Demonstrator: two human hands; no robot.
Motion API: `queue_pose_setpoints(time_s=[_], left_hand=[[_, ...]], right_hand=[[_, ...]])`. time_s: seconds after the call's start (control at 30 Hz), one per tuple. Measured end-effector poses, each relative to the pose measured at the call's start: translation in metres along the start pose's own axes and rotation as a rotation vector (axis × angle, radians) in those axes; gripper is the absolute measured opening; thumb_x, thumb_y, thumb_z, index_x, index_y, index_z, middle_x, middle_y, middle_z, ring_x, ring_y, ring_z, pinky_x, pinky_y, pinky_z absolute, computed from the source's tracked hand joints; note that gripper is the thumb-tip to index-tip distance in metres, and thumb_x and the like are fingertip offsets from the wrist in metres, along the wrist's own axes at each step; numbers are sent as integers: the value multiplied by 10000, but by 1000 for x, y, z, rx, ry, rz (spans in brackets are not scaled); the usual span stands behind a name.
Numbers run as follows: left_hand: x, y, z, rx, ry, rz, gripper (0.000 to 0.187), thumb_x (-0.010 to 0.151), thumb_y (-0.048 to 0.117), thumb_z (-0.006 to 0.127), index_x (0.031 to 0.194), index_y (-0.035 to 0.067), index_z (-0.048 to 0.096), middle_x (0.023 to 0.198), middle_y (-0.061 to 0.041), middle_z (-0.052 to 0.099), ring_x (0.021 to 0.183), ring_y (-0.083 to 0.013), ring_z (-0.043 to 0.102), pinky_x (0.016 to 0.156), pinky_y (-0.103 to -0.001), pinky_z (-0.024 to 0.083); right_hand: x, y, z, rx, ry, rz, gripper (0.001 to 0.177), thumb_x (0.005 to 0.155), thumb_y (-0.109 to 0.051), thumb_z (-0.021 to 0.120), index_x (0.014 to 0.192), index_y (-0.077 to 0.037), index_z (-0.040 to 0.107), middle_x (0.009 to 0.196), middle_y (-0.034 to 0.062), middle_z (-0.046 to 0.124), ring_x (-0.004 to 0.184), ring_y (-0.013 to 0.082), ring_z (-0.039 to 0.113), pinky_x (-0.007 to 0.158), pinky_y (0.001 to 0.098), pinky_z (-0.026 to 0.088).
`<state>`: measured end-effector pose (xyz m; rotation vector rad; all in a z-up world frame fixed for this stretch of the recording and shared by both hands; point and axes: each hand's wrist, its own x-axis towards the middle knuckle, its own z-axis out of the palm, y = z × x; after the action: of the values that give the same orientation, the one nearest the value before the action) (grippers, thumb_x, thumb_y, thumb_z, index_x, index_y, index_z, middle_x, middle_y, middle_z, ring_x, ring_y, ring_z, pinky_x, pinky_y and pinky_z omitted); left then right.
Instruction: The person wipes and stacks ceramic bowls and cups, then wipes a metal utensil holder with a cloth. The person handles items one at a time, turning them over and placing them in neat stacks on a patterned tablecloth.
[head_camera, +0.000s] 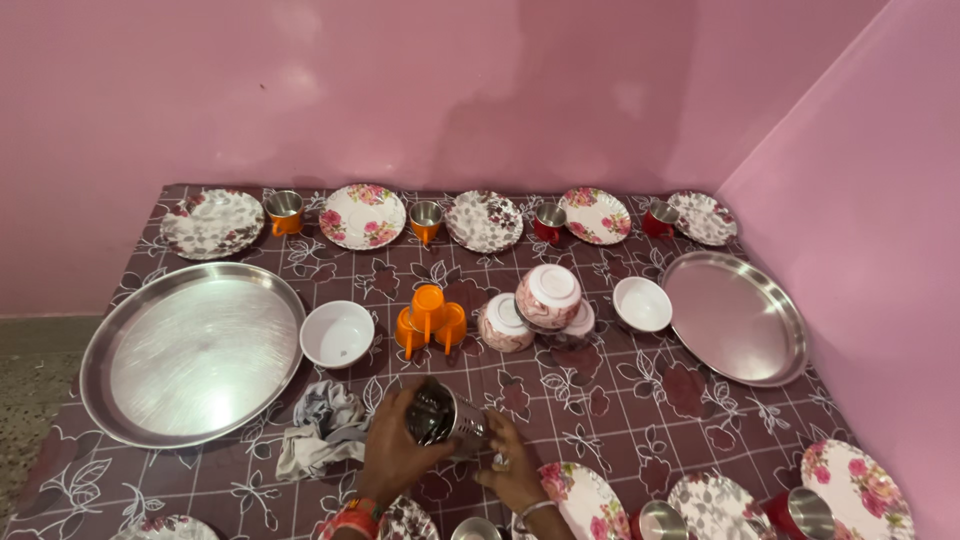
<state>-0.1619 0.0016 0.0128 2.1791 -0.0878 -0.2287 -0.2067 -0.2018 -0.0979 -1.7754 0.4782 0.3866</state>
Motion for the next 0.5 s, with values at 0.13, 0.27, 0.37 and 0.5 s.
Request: queue_pose_setpoints(time_s=[0.13, 0.27, 0.37, 0.5], left_hand=[[-6, -19, 4, -491, -93, -130, 1041, 568, 217, 922, 1484, 138, 434, 1262, -128, 681, 1181, -264, 693, 1005, -391, 585], [3, -39, 16, -778, -211, -387, 1012, 651, 108, 845, 1537, 168, 358, 1342, -138, 637, 1198, -293, 682, 998, -447, 594], [8, -59, 33, -900, -348, -513, 1052, 657, 156, 846, 1552, 175, 293, 1353, -241, 676, 1236, -369, 690, 1052, -468, 576], [11, -83, 51, -1016, -278, -674, 837, 781, 432, 707, 1540, 217, 427, 1382, -183, 640, 1261, -413, 593, 1023, -564, 493]], right_hand=[[6, 12, -3, 526, -162, 93, 987, 625, 54, 874, 1461, -193, 412, 1442, 104, 550, 1359, 287, 545, 1037, 444, 544], [0, 22, -17, 908, -442, 184, 752, 754, -166, 839, 1395, -58, 460, 1338, 199, 589, 1303, 363, 574, 1018, 554, 588], [-6, 17, -26, 932, -356, 155, 764, 805, -343, 804, 1403, -11, 462, 1277, 242, 607, 1226, 396, 626, 967, 540, 635], [-13, -7, -34, 606, -149, 199, 899, 704, -411, 794, 1482, -164, 416, 1287, 265, 610, 1123, 410, 689, 824, 490, 676]])
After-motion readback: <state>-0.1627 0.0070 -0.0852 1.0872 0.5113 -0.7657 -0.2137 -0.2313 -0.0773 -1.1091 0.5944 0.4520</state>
